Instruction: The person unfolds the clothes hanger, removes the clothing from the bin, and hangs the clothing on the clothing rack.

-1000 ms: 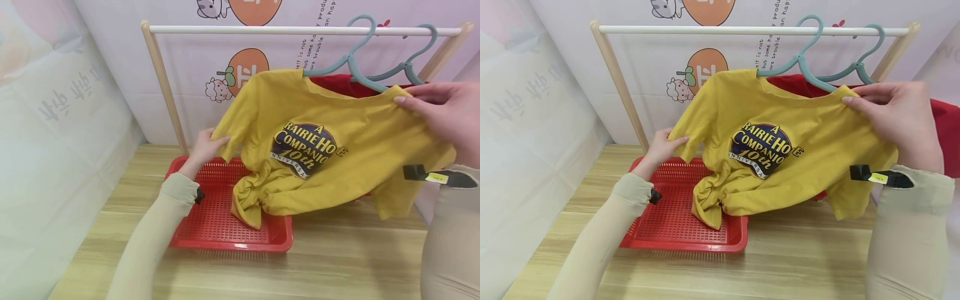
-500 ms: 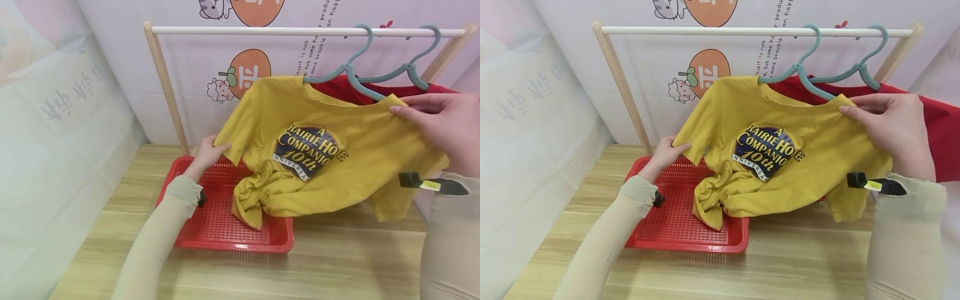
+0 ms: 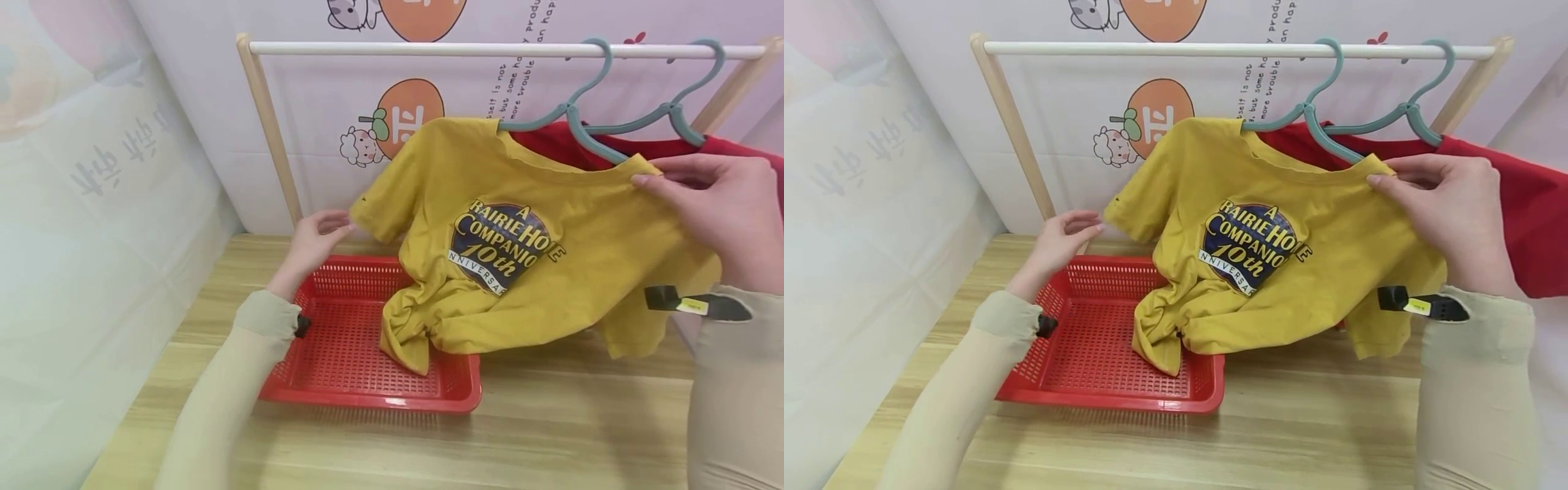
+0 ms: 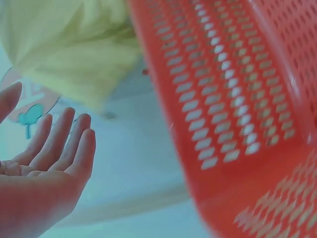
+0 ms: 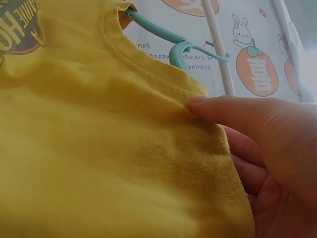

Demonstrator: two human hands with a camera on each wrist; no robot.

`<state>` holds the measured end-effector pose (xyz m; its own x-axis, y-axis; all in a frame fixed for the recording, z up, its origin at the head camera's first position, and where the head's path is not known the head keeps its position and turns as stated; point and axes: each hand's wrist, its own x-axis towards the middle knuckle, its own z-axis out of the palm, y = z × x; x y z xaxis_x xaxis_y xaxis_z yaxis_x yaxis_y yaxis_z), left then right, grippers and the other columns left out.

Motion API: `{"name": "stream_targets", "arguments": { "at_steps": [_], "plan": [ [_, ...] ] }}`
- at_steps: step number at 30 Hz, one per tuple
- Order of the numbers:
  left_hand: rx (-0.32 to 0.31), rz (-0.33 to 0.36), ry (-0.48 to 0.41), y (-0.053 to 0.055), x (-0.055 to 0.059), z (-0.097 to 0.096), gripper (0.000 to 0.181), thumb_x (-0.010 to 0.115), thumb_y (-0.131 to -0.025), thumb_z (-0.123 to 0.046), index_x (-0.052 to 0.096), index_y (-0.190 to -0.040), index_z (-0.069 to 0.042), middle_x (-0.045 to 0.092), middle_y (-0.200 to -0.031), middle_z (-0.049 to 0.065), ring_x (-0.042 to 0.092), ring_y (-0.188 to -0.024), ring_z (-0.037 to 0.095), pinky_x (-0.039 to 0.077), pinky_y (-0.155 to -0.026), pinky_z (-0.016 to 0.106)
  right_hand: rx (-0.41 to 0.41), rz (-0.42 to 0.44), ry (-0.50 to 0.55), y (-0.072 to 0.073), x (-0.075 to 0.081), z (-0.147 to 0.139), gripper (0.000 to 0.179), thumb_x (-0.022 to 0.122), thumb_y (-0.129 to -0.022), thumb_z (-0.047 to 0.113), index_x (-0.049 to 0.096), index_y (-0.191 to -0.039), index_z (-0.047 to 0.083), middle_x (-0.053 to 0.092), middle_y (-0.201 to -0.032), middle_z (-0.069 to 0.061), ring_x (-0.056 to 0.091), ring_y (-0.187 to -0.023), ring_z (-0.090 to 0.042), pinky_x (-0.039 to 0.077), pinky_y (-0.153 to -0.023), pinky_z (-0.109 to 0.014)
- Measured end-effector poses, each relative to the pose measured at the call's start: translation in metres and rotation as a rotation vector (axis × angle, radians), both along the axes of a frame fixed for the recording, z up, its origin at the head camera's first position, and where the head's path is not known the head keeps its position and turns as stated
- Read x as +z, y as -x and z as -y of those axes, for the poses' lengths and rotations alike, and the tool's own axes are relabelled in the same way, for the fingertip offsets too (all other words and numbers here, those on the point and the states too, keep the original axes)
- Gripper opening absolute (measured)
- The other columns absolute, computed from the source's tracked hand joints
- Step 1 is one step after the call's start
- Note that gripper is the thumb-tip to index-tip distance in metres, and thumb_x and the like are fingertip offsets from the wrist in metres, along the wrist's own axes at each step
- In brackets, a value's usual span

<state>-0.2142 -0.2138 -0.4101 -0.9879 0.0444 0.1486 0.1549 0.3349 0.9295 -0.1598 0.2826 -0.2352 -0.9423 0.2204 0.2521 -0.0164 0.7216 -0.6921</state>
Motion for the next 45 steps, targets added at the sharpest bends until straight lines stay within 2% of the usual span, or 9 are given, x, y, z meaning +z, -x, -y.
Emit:
{"name": "stream_targets", "arguments": {
  "at_steps": [6, 11, 16, 23, 26, 29, 33, 38, 45],
  "plan": [
    [0.041, -0.043, 0.034, -0.026, 0.021, 0.028, 0.056, 0.073, -0.096, -0.036, 0.058, -0.141, -0.007, 0.060, -0.139, 0.011, 0.056, -0.129, 0.030, 0.042, -0.109, 0.044, 0.012, -0.045, 0.006, -0.005, 0.001, 0.005, 0.055, 0.082, -0.086, 0.040, 0.068, -0.136, 0.021, 0.067, -0.098, 0.026, 0.061, -0.082, 0.008, 0.045, -0.064, -0.004],
    [0.077, -0.083, 0.194, -0.056, 0.026, 0.047, 0.070, 0.073, -0.091, -0.051, 0.054, -0.148, -0.014, 0.053, -0.149, 0.006, 0.045, -0.139, 0.028, 0.034, -0.114, 0.052, 0.013, -0.129, 0.049, -0.014, 0.005, 0.019, 0.051, 0.082, -0.088, 0.033, 0.067, -0.137, 0.026, 0.069, -0.122, 0.017, 0.058, -0.099, 0.005, 0.042, -0.071, -0.003],
    [0.034, -0.103, 0.415, -0.084, 0.019, 0.058, 0.086, 0.071, -0.089, -0.060, 0.043, -0.156, -0.013, 0.040, -0.158, 0.010, 0.036, -0.145, 0.036, 0.029, -0.114, 0.062, 0.021, -0.208, 0.024, -0.028, 0.007, 0.041, 0.048, 0.081, -0.090, 0.029, 0.067, -0.136, 0.029, 0.067, -0.128, 0.013, 0.060, -0.107, 0.002, 0.042, -0.075, -0.005],
    [-0.069, -0.106, 0.739, -0.121, -0.010, 0.069, 0.111, 0.064, -0.085, -0.074, 0.024, -0.161, -0.006, 0.022, -0.165, 0.017, 0.021, -0.150, 0.041, 0.020, -0.118, 0.062, 0.120, -0.320, -0.144, -0.036, -0.005, 0.066, 0.045, 0.086, -0.085, 0.028, 0.074, -0.128, 0.027, 0.072, -0.121, 0.010, 0.058, -0.110, 0.003, 0.040, -0.078, -0.013],
    [-0.098, -0.120, 0.824, -0.133, -0.023, 0.075, 0.118, 0.063, -0.083, -0.077, 0.015, -0.163, -0.005, 0.015, -0.166, 0.018, 0.014, -0.152, 0.039, 0.013, -0.121, 0.056, 0.166, -0.318, -0.211, -0.035, -0.017, 0.072, 0.047, 0.089, -0.081, 0.030, 0.075, -0.126, 0.026, 0.073, -0.118, 0.004, 0.057, -0.104, 0.007, 0.038, -0.073, -0.013],
    [-0.110, -0.134, 0.877, -0.142, -0.033, 0.082, 0.123, 0.062, -0.082, -0.079, 0.007, -0.162, -0.003, 0.009, -0.167, 0.020, 0.007, -0.153, 0.037, 0.007, -0.122, 0.053, 0.222, -0.248, -0.249, -0.034, -0.030, 0.080, 0.050, 0.089, -0.080, 0.036, 0.074, -0.127, 0.027, 0.073, -0.120, -0.003, 0.059, -0.105, -0.002, 0.038, -0.070, -0.015],
    [-0.097, -0.165, 0.922, -0.152, -0.046, 0.087, 0.126, 0.062, -0.081, -0.080, 0.005, -0.162, -0.001, 0.010, -0.166, 0.022, 0.006, -0.153, 0.037, 0.004, -0.123, 0.051, 0.370, -0.200, -0.306, -0.026, -0.053, 0.095, 0.052, 0.089, -0.080, 0.036, 0.074, -0.128, 0.021, 0.072, -0.123, -0.004, 0.064, -0.116, -0.022, 0.047, -0.089, -0.023],
    [-0.090, -0.172, 0.930, -0.162, -0.059, 0.088, 0.128, 0.065, -0.080, -0.078, 0.003, -0.162, -0.003, 0.007, -0.167, 0.021, 0.003, -0.154, 0.034, 0.000, -0.123, 0.049, 0.563, -0.151, -0.339, -0.017, -0.093, 0.117, 0.051, 0.091, -0.078, 0.029, 0.075, -0.123, 0.011, 0.073, -0.120, -0.005, 0.065, -0.116, -0.028, 0.049, -0.098, -0.051],
    [-0.090, -0.146, 0.924, -0.171, -0.071, 0.088, 0.129, 0.061, -0.079, -0.083, 0.009, -0.161, 0.002, 0.006, -0.167, 0.020, 0.005, -0.153, 0.037, 0.002, -0.122, 0.050, 0.768, -0.062, -0.357, -0.013, -0.154, 0.144, 0.050, 0.089, -0.081, 0.032, 0.074, -0.120, 0.005, 0.074, -0.116, -0.006, 0.069, -0.108, -0.025, 0.054, -0.095, -0.046]
  ]
}}
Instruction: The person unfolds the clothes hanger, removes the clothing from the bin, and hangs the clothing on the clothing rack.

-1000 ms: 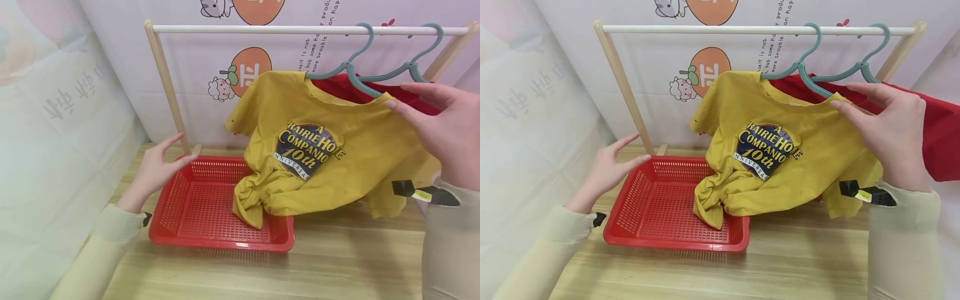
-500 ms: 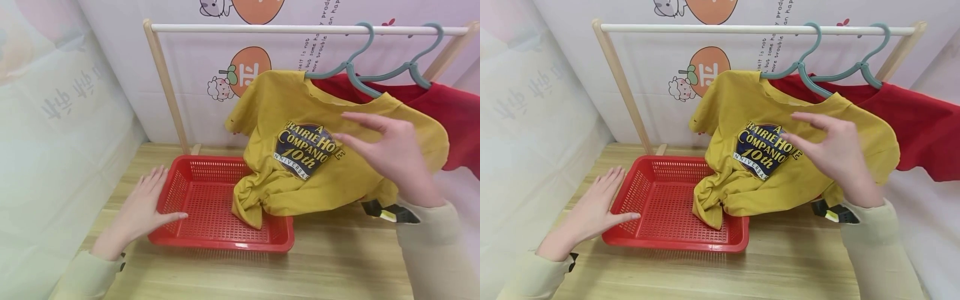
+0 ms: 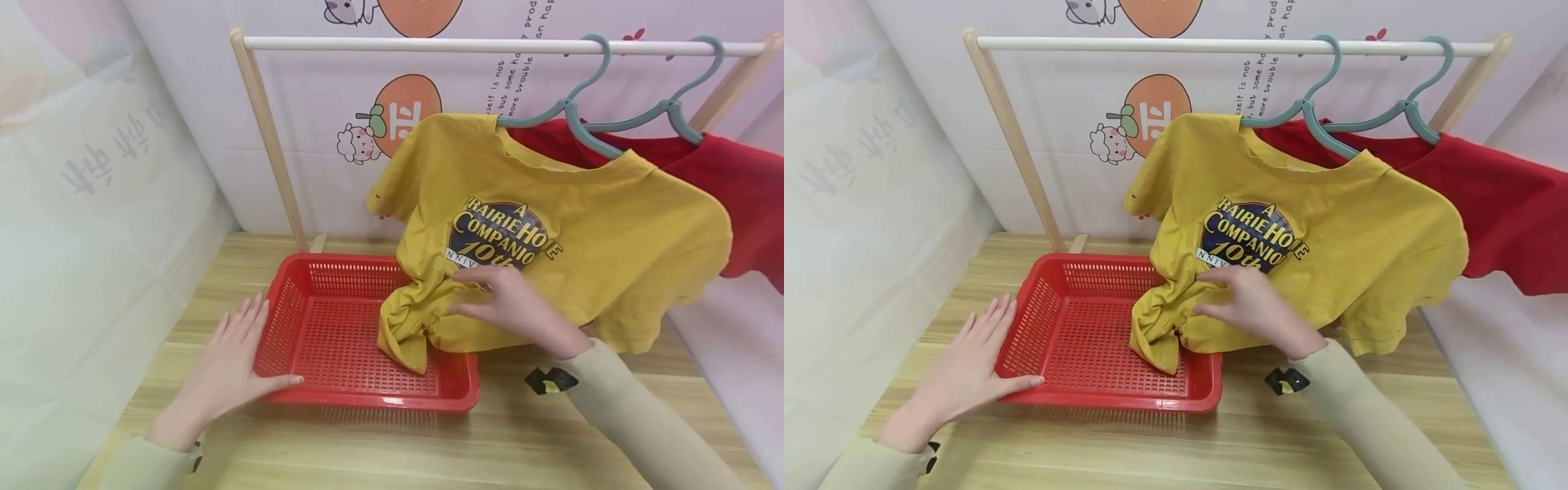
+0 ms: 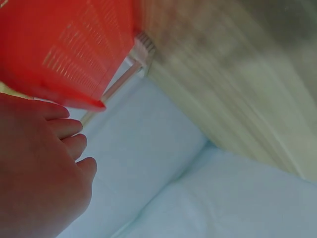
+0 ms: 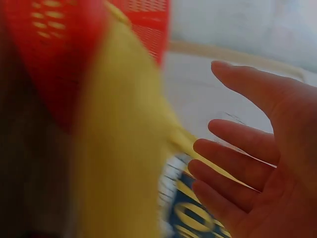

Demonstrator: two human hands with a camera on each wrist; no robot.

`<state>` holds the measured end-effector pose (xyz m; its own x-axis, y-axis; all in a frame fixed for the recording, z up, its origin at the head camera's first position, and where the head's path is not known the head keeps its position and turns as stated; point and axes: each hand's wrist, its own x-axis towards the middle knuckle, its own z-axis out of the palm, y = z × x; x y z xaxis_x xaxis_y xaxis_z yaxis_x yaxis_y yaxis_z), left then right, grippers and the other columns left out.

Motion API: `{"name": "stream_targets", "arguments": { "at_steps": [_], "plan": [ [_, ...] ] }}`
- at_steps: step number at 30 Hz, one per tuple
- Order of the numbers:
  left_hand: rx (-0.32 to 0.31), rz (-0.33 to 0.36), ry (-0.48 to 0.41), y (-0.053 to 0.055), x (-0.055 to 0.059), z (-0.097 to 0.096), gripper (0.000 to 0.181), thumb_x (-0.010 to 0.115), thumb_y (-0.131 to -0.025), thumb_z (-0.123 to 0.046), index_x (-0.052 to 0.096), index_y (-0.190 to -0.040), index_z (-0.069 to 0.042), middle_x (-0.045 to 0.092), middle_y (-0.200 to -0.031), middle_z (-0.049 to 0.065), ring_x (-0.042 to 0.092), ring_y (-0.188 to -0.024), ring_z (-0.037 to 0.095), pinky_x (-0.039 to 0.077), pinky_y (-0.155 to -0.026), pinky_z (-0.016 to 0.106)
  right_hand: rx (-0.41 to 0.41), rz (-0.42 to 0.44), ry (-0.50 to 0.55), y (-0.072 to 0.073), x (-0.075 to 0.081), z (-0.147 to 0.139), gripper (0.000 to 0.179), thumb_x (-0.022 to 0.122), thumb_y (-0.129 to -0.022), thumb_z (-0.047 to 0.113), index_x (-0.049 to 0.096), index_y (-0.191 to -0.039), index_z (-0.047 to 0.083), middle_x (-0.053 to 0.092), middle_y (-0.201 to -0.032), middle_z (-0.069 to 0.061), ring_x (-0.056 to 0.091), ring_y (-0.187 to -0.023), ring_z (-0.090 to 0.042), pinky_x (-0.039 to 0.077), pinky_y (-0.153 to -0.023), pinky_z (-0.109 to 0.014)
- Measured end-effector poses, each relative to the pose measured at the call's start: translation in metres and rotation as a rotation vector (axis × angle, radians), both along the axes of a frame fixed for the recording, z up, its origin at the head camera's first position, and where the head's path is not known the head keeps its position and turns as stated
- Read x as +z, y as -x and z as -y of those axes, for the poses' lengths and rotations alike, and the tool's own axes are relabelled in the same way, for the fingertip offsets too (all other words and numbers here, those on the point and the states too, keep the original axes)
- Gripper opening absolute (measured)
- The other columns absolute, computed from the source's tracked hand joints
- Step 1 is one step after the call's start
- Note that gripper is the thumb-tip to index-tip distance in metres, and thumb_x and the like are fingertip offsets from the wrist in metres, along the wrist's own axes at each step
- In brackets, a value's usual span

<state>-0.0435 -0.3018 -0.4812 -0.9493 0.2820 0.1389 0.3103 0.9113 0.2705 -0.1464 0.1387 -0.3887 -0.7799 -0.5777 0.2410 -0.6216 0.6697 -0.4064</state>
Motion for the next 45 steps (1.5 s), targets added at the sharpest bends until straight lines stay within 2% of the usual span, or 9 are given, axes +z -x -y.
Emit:
{"name": "stream_targets", "arguments": {
  "at_steps": [3, 6, 10, 15, 19, 26, 35, 45],
  "plan": [
    [0.012, 0.030, -0.009, -0.003, -0.002, -0.001, 0.130, 0.061, -0.078, -0.083, 0.009, -0.161, 0.002, 0.006, -0.166, 0.021, 0.005, -0.153, 0.037, 0.007, -0.122, 0.054, 0.032, 0.045, -0.039, 0.000, -0.018, 0.008, 0.046, 0.089, -0.081, 0.031, 0.075, -0.118, 0.007, 0.074, -0.112, -0.002, 0.069, -0.103, -0.020, 0.054, -0.093, -0.043],
    [0.016, 0.047, -0.016, -0.003, -0.002, -0.003, 0.131, 0.061, -0.078, -0.084, 0.008, -0.161, 0.002, 0.006, -0.167, 0.021, 0.005, -0.153, 0.037, 0.010, -0.121, 0.057, 0.032, 0.056, -0.072, 0.000, -0.030, 0.012, 0.045, 0.089, -0.080, 0.030, 0.076, -0.117, 0.009, 0.074, -0.111, 0.001, 0.066, -0.102, -0.018, 0.052, -0.093, -0.042],
    [0.008, 0.060, -0.029, -0.004, -0.004, -0.004, 0.135, 0.061, -0.074, -0.087, 0.009, -0.160, 0.003, 0.007, -0.166, 0.022, 0.005, -0.153, 0.036, 0.011, -0.121, 0.057, 0.028, 0.025, -0.088, 0.003, -0.040, 0.013, 0.046, 0.090, -0.079, 0.029, 0.075, -0.118, 0.008, 0.073, -0.114, -0.001, 0.064, -0.105, -0.022, 0.050, -0.096, -0.044],
    [0.000, 0.050, -0.042, -0.004, -0.008, -0.004, 0.142, 0.063, -0.069, -0.090, 0.008, -0.160, 0.003, 0.007, -0.166, 0.021, 0.006, -0.153, 0.036, 0.014, -0.120, 0.058, 0.038, 0.005, -0.102, 0.007, -0.045, 0.012, 0.044, 0.090, -0.078, 0.025, 0.076, -0.116, 0.007, 0.073, -0.114, -0.004, 0.062, -0.107, -0.025, 0.049, -0.096, -0.046],
    [-0.005, 0.057, -0.041, -0.002, -0.010, -0.005, 0.143, 0.063, -0.068, -0.091, 0.006, -0.161, 0.002, 0.004, -0.167, 0.019, 0.004, -0.154, 0.034, 0.012, -0.121, 0.056, 0.060, 0.005, -0.133, 0.008, -0.045, 0.013, 0.038, 0.088, -0.079, 0.019, 0.077, -0.113, 0.007, 0.072, -0.110, -0.005, 0.059, -0.104, -0.024, 0.049, -0.093, -0.046],
    [-0.003, 0.072, -0.036, -0.002, -0.008, -0.006, 0.141, 0.060, -0.069, -0.091, 0.006, -0.161, 0.001, 0.005, -0.168, 0.018, 0.003, -0.154, 0.033, 0.008, -0.122, 0.052, 0.113, -0.044, -0.152, 0.011, -0.046, 0.015, 0.014, 0.083, -0.080, 0.007, 0.081, -0.093, 0.012, 0.072, -0.092, 0.002, 0.055, -0.092, -0.019, 0.047, -0.085, -0.038],
    [-0.004, 0.064, -0.041, -0.002, -0.007, -0.006, 0.141, 0.062, -0.070, -0.090, 0.006, -0.161, 0.001, 0.007, -0.167, 0.020, 0.005, -0.154, 0.034, 0.010, -0.122, 0.054, 0.087, -0.057, -0.014, 0.019, -0.043, 0.008, 0.014, 0.081, -0.082, 0.001, 0.081, -0.093, 0.010, 0.075, -0.092, 0.001, 0.068, -0.090, -0.021, 0.054, -0.087, -0.042],
    [-0.002, 0.053, -0.049, -0.006, -0.008, -0.005, 0.140, 0.066, -0.070, -0.087, 0.007, -0.161, 0.001, 0.007, -0.167, 0.020, 0.005, -0.154, 0.034, 0.007, -0.123, 0.051, 0.031, -0.069, 0.081, 0.025, -0.026, -0.006, 0.015, 0.080, -0.084, 0.000, 0.081, -0.096, 0.009, 0.076, -0.093, 0.000, 0.068, -0.087, -0.020, 0.055, -0.080, -0.041]
  ]
}}
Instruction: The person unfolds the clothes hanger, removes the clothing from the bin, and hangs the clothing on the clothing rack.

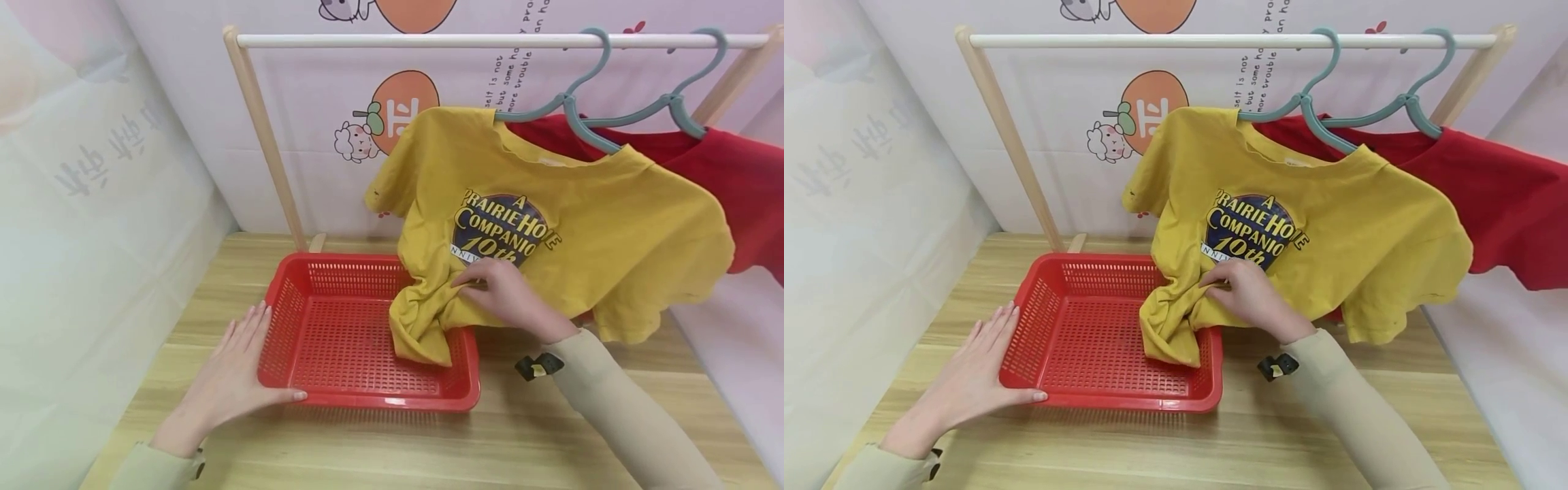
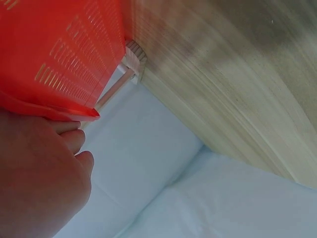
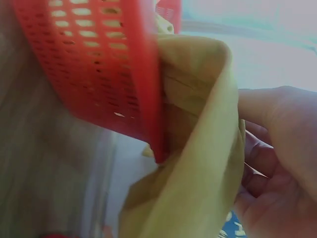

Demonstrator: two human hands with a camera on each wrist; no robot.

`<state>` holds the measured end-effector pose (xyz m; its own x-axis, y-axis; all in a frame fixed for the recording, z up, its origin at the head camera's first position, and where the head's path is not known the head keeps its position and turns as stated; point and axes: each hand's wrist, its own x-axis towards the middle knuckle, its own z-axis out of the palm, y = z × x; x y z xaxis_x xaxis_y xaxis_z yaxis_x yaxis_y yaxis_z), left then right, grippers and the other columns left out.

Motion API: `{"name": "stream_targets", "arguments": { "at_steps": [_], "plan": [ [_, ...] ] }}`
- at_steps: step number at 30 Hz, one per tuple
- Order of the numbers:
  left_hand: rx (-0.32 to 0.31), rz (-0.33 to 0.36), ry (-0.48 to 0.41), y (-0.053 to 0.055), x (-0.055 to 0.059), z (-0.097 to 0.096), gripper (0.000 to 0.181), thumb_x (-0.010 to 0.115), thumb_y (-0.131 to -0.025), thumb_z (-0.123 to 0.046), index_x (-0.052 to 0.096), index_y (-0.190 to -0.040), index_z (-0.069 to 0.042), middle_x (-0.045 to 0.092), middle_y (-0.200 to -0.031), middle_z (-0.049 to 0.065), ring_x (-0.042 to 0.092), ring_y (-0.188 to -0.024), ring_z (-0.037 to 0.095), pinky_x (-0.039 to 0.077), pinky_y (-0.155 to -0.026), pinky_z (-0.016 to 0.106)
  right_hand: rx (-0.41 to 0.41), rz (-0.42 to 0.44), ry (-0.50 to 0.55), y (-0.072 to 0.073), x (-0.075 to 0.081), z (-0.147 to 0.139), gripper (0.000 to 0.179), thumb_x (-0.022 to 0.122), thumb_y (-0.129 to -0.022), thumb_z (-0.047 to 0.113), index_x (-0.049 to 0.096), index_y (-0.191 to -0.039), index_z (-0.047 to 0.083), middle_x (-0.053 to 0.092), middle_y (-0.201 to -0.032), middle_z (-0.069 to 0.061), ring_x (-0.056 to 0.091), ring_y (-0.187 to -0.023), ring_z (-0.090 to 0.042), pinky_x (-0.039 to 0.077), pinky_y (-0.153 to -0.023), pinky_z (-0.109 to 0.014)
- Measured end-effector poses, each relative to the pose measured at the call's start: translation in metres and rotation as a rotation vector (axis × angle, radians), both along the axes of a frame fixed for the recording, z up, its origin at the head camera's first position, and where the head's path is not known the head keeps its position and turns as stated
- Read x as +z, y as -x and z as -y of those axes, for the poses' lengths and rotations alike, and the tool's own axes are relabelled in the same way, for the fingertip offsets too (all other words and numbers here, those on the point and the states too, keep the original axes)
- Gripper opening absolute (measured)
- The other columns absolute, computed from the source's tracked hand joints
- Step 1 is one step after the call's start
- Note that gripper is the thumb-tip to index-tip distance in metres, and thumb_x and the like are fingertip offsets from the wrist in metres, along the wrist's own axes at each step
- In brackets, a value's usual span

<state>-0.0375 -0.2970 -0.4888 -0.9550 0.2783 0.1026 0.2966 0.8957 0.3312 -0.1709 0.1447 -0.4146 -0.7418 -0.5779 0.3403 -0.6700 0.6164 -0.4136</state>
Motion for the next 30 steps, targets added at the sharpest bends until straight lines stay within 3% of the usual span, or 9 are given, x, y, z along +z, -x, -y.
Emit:
{"name": "stream_targets", "arguments": {
  "at_steps": [10, 18, 26, 30],
  "plan": [
    [0.010, 0.029, -0.003, 0.000, 0.002, -0.001, 0.141, 0.066, -0.069, -0.087, 0.004, -0.162, 0.000, 0.006, -0.168, 0.019, 0.005, -0.154, 0.034, 0.006, -0.123, 0.050, -0.108, -0.057, 0.056, 0.009, 0.026, -0.020, 0.018, 0.078, -0.085, -0.002, 0.082, -0.096, 0.013, 0.074, -0.089, 0.004, 0.067, -0.084, -0.013, 0.054, -0.077, -0.031],
    [0.004, 0.022, 0.003, 0.000, 0.001, 0.000, 0.141, 0.063, -0.070, -0.089, 0.004, -0.162, 0.000, 0.005, -0.168, 0.019, 0.004, -0.154, 0.034, 0.006, -0.123, 0.051, -0.198, -0.076, 0.069, 0.014, 0.046, -0.035, 0.017, 0.077, -0.087, -0.002, 0.082, -0.098, 0.010, 0.075, -0.090, -0.001, 0.067, -0.084, -0.017, 0.049, -0.075, -0.023],
    [0.003, 0.023, 0.006, 0.001, 0.001, 0.000, 0.141, 0.064, -0.070, -0.088, 0.005, -0.162, 0.000, 0.005, -0.168, 0.019, 0.005, -0.154, 0.034, 0.008, -0.122, 0.052, -0.394, 0.006, 0.111, 0.020, 0.058, -0.057, 0.013, 0.075, -0.093, 0.012, 0.081, -0.104, 0.011, 0.075, -0.097, -0.006, 0.063, -0.085, -0.019, 0.044, -0.072, -0.022],
    [0.003, 0.027, 0.000, 0.001, 0.001, 0.000, 0.141, 0.066, -0.070, -0.087, 0.004, -0.162, -0.001, 0.005, -0.168, 0.018, 0.005, -0.154, 0.034, 0.008, -0.122, 0.052, -0.457, 0.001, 0.129, 0.023, 0.061, -0.068, 0.015, 0.074, -0.094, 0.014, 0.080, -0.106, 0.009, 0.075, -0.100, -0.009, 0.062, -0.087, -0.020, 0.044, -0.073, -0.021]
  ]
}}
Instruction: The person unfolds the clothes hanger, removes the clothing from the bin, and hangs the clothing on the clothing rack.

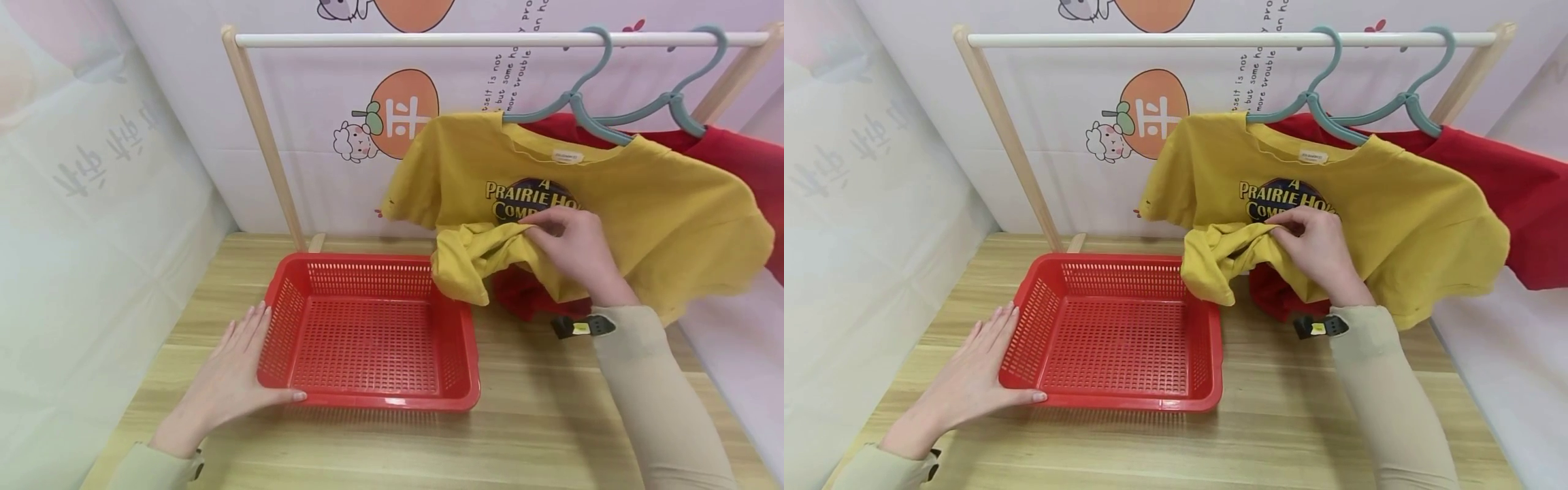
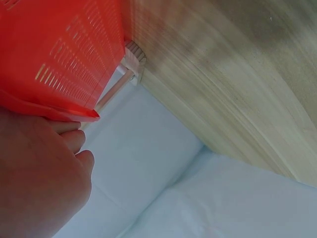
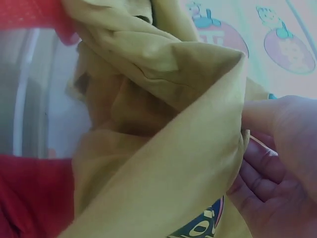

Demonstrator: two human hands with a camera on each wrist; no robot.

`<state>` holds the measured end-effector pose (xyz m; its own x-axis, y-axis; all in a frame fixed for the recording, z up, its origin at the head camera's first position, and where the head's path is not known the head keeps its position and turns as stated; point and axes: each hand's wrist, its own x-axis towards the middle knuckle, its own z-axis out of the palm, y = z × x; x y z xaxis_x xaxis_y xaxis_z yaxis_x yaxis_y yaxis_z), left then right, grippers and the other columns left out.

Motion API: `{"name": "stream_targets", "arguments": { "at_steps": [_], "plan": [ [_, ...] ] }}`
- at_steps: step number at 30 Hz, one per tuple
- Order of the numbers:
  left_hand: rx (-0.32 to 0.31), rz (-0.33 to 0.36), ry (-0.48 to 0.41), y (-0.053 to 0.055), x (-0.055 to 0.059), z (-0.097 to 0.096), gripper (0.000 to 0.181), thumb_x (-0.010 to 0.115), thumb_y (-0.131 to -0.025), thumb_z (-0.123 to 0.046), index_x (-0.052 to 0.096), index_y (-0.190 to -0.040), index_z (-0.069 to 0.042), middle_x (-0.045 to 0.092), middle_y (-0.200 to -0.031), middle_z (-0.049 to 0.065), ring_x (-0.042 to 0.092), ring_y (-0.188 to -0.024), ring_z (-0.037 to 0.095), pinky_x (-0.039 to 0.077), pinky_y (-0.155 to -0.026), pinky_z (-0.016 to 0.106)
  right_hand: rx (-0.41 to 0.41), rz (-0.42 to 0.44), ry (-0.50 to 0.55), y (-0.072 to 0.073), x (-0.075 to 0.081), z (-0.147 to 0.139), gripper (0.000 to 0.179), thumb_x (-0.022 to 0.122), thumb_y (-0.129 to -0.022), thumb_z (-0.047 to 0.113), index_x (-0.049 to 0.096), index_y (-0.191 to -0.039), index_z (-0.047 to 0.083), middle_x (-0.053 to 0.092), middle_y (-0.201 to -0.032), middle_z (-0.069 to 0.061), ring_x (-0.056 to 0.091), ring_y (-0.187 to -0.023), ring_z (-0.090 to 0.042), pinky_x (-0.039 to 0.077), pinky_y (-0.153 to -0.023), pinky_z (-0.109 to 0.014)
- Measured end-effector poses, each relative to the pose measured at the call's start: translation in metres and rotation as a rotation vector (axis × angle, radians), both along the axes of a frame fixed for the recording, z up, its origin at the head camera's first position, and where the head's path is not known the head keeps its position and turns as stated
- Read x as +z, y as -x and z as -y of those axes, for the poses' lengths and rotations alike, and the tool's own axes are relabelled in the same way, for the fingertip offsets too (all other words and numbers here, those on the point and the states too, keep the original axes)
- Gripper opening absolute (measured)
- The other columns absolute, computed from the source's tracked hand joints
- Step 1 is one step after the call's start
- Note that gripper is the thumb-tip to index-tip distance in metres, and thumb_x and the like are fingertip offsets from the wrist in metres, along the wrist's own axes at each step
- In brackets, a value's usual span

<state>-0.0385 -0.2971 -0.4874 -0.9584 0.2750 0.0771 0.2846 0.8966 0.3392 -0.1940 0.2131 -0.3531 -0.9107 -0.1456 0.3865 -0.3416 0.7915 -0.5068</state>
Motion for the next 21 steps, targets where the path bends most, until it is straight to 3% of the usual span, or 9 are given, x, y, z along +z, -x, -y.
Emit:
{"name": "stream_targets", "arguments": {
  "at_steps": [13, 17, 21],
  "plan": [
    [0.003, 0.001, -0.001, 0.001, -0.001, 0.000, 0.141, 0.064, -0.069, -0.089, 0.004, -0.162, -0.001, 0.005, -0.168, 0.017, 0.004, -0.154, 0.033, 0.007, -0.123, 0.050, -0.154, 0.089, 0.017, 0.001, 0.004, -0.030, 0.030, 0.067, -0.099, 0.029, 0.077, -0.117, 0.007, 0.071, -0.114, -0.018, 0.058, -0.097, -0.026, 0.043, -0.075, -0.028],
    [0.003, 0.005, -0.005, 0.000, 0.000, 0.000, 0.141, 0.066, -0.069, -0.087, 0.004, -0.162, -0.001, 0.005, -0.168, 0.018, 0.004, -0.154, 0.034, 0.007, -0.123, 0.051, -0.143, 0.101, 0.003, 0.001, -0.001, -0.033, 0.027, 0.068, -0.098, 0.027, 0.077, -0.114, 0.007, 0.072, -0.112, -0.017, 0.058, -0.095, -0.024, 0.042, -0.075, -0.029],
    [0.004, 0.007, -0.007, 0.001, 0.000, 0.000, 0.141, 0.067, -0.069, -0.086, 0.004, -0.162, -0.001, 0.006, -0.168, 0.018, 0.005, -0.154, 0.034, 0.008, -0.122, 0.052, -0.065, 0.099, -0.049, 0.001, -0.016, -0.035, 0.019, 0.072, -0.096, 0.021, 0.079, -0.108, 0.008, 0.073, -0.106, -0.014, 0.063, -0.094, -0.025, 0.044, -0.076, -0.032]
  ]
}}
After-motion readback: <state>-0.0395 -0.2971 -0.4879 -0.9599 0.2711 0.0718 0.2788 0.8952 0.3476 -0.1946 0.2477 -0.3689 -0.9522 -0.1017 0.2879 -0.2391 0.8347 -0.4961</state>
